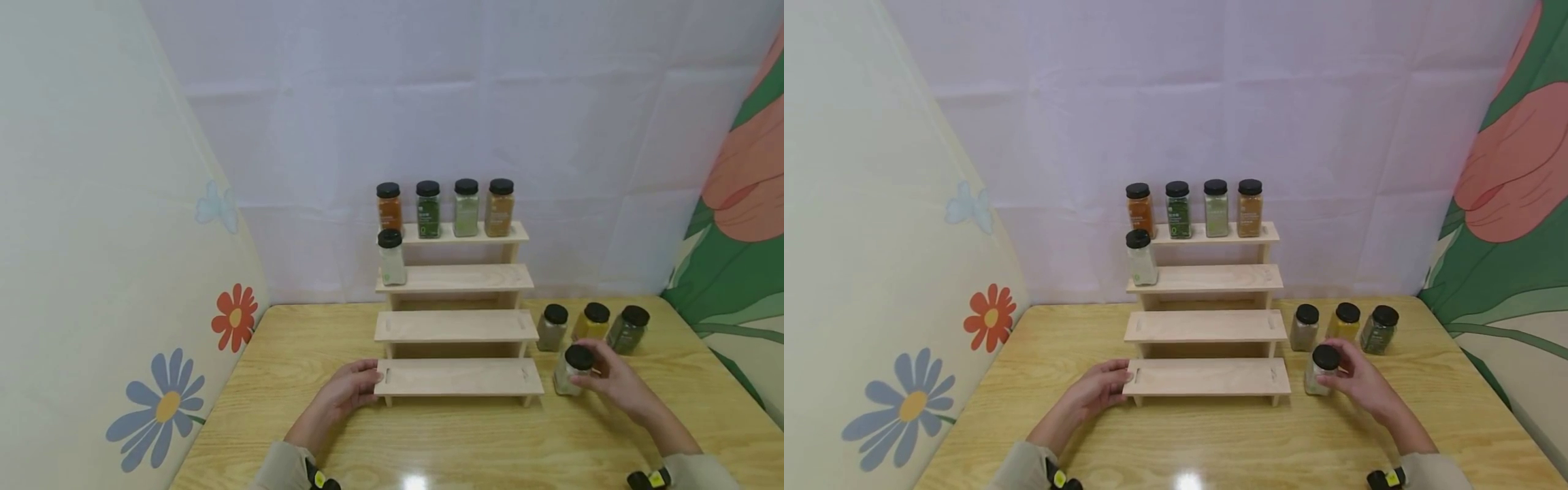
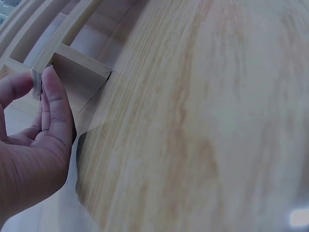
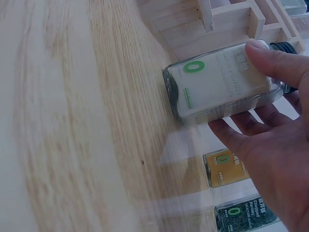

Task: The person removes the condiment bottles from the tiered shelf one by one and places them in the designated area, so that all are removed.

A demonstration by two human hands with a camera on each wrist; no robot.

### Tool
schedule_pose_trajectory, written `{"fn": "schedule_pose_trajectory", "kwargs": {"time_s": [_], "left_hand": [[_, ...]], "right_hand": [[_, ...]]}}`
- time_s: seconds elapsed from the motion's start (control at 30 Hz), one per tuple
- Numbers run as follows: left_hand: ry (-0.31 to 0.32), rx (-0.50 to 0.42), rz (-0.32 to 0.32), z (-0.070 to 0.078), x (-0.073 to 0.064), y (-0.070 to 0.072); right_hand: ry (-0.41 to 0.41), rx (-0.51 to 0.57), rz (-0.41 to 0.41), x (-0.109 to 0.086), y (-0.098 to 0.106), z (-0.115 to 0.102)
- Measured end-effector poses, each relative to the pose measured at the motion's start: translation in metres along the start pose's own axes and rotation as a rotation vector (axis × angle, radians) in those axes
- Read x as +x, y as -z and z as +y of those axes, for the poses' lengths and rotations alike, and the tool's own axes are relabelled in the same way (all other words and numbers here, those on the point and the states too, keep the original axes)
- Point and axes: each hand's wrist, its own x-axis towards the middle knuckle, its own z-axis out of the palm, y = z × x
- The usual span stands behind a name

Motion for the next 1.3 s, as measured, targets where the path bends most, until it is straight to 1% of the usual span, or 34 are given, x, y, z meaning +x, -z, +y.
{"fn": "schedule_pose_trajectory", "kwargs": {"time_s": [0.1,0.23,0.3,0.37,0.47,0.53,0.6,0.7,0.87,1.0,1.17,1.3], "left_hand": [[-0.002,0.000,-0.004,0.000,0.000,-0.001],[-0.002,0.004,-0.001,0.000,-0.001,-0.001],[-0.001,0.005,0.002,0.000,0.000,-0.001],[-0.003,0.004,0.002,0.000,0.000,-0.001],[-0.002,0.004,0.005,0.001,-0.001,-0.001],[-0.002,0.004,0.006,0.002,-0.001,-0.001],[-0.004,0.004,0.004,0.002,-0.002,-0.001],[-0.003,0.003,0.003,0.001,-0.002,0.000],[0.008,-0.002,0.006,0.000,-0.002,0.000],[0.013,-0.009,0.010,0.000,-0.002,-0.001],[0.003,-0.013,0.011,0.000,-0.002,-0.001],[0.001,-0.006,0.008,0.001,-0.001,0.000]], "right_hand": [[-0.004,-0.001,0.004,0.000,0.000,0.001],[-0.006,-0.033,0.000,0.000,0.001,-0.002],[0.030,-0.048,-0.007,0.001,0.002,-0.006],[0.093,-0.046,-0.014,0.004,0.004,-0.012],[0.194,-0.020,-0.019,0.011,0.006,-0.026],[0.230,-0.015,-0.018,0.017,0.008,-0.039],[0.238,-0.032,-0.016,0.025,0.008,-0.055],[0.229,-0.065,-0.022,0.040,0.005,-0.078],[0.218,-0.065,-0.066,0.067,-0.007,-0.115],[0.250,-0.062,-0.104,0.088,-0.022,-0.140],[0.271,-0.038,-0.161,0.114,-0.045,-0.163],[0.243,-0.026,-0.189,0.131,-0.062,-0.179]]}}
